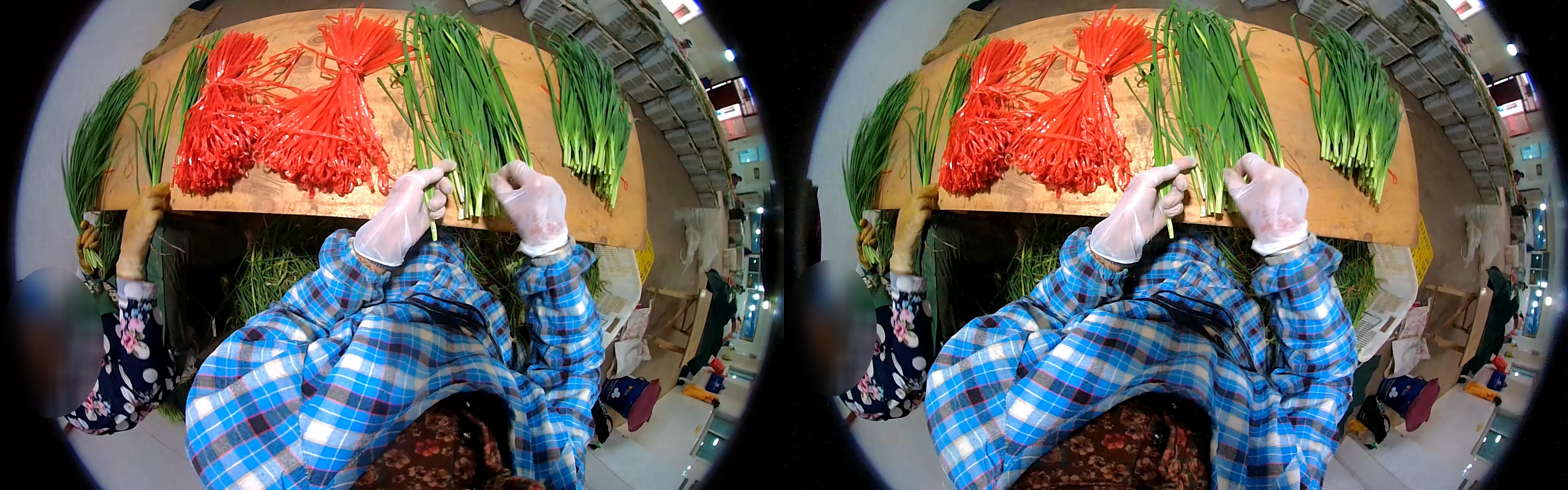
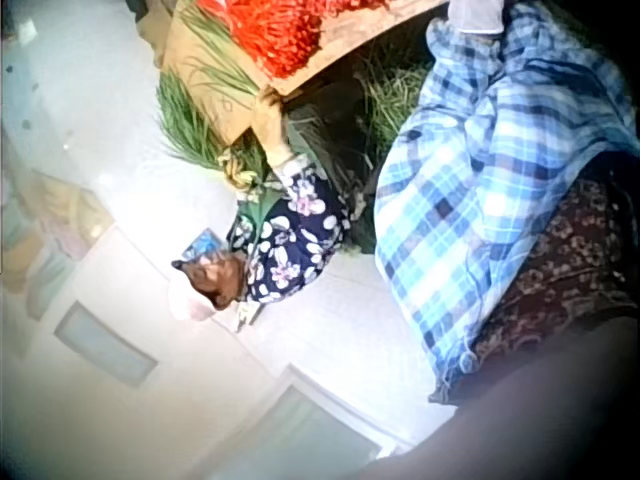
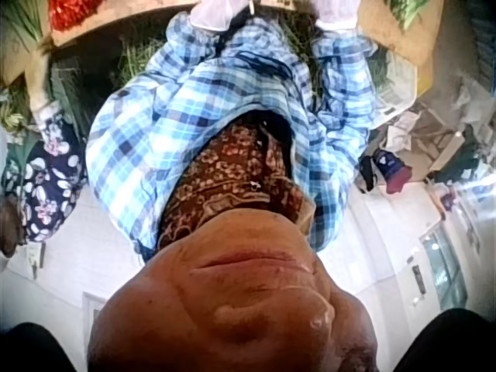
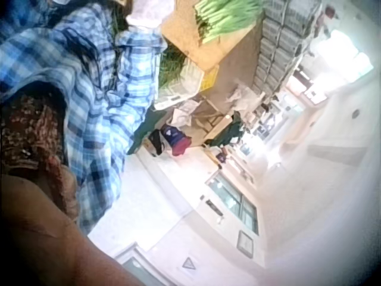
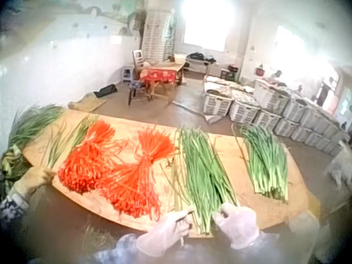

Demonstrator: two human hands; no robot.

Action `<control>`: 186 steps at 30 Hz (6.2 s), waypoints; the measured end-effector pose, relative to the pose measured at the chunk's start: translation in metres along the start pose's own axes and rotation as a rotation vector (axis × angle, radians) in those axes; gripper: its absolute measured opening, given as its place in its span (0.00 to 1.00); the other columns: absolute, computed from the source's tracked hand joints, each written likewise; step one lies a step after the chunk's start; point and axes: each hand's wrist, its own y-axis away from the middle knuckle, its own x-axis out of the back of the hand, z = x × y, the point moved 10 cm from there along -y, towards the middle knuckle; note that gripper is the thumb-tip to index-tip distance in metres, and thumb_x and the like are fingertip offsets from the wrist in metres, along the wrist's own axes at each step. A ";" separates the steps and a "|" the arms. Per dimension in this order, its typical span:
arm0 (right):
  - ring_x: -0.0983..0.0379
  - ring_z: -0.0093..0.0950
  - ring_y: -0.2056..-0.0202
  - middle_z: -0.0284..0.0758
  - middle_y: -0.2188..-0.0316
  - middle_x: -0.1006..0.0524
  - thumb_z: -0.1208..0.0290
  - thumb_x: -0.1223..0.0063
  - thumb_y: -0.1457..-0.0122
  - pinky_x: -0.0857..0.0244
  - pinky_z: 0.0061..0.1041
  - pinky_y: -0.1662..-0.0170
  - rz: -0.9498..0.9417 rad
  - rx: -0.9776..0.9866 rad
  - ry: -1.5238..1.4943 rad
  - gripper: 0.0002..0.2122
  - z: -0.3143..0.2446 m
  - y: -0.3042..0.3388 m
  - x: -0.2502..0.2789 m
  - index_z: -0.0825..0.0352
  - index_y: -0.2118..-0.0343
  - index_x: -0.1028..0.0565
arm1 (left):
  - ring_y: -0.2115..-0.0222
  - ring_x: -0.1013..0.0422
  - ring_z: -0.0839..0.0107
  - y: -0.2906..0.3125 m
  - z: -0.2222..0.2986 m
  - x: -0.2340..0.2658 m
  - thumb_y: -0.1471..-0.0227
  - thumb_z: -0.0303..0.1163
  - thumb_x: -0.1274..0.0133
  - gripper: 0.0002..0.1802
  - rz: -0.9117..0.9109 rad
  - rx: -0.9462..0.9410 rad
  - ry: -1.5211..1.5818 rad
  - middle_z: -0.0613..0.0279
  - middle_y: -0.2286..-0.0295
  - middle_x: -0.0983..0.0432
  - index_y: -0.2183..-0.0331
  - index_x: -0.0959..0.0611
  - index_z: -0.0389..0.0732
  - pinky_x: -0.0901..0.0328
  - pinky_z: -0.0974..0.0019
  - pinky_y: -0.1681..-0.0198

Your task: The person gathers bundles of green onions, removes loose or yellowing leaves by hand, and secures each bundle with a rubber band before placing them into a white crate.

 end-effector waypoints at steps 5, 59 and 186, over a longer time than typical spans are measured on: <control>0.29 0.35 0.83 0.37 0.89 0.29 0.54 0.39 0.61 0.37 0.32 0.81 -0.232 0.087 0.295 0.17 -0.042 0.005 -0.028 0.62 0.84 0.30 | 0.88 0.47 0.80 0.000 0.010 0.014 0.48 0.29 0.57 0.20 0.028 -0.058 0.028 0.69 0.81 0.34 0.53 0.34 0.32 0.51 0.76 0.83; 0.30 0.35 0.85 0.35 0.90 0.30 0.60 0.40 0.58 0.38 0.29 0.83 -0.163 0.074 0.314 0.13 -0.034 0.022 -0.030 0.62 0.83 0.30 | 0.83 0.45 0.80 0.002 0.004 0.004 0.49 0.27 0.57 0.17 -0.023 0.000 0.059 0.70 0.80 0.34 0.56 0.32 0.34 0.51 0.76 0.80; 0.33 0.17 0.82 0.32 0.83 0.27 0.68 0.50 0.47 0.38 0.16 0.79 -0.368 -0.599 -0.646 0.08 0.088 0.070 0.031 0.68 0.70 0.24 | 0.90 0.51 0.82 0.006 0.004 -0.026 0.46 0.30 0.59 0.17 -0.237 0.159 0.174 0.73 0.86 0.44 0.54 0.31 0.37 0.51 0.77 0.84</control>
